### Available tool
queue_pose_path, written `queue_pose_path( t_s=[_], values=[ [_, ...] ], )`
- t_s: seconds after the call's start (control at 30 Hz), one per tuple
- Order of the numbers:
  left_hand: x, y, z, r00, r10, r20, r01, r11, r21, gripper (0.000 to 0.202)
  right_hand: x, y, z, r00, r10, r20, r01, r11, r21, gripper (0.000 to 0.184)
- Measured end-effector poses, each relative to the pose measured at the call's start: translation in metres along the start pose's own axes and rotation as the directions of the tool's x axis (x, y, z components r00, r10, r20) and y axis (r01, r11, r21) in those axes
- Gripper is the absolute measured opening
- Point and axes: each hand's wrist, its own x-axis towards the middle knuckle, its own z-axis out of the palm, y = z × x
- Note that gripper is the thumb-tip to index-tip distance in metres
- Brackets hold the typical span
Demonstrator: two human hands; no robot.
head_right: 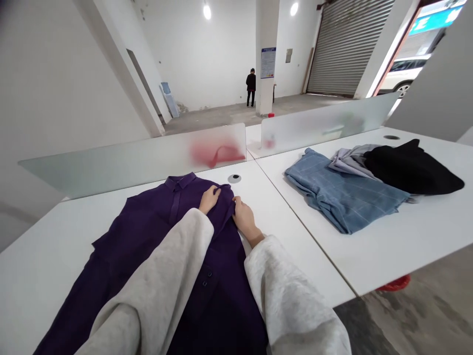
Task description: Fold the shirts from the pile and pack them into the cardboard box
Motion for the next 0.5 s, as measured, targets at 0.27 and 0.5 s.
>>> queue_pose_path(
  t_s=[0.27, 0.5],
  values=[
    [0.001, -0.025, -0.007, 0.979, -0.139, -0.151, 0.1, 0.966, -0.239, 0.025, -0.001, -0.006, -0.005, 0.991, -0.072, 0.111, 0.104, 0.943, -0.317, 0.053],
    [-0.02, 0.002, -0.076, 0.996, -0.025, -0.084, -0.003, 0.947, -0.32, 0.032, 0.001, -0.002, -0.004, 0.985, -0.111, 0.13, 0.153, 0.912, -0.379, 0.053]
  ],
)
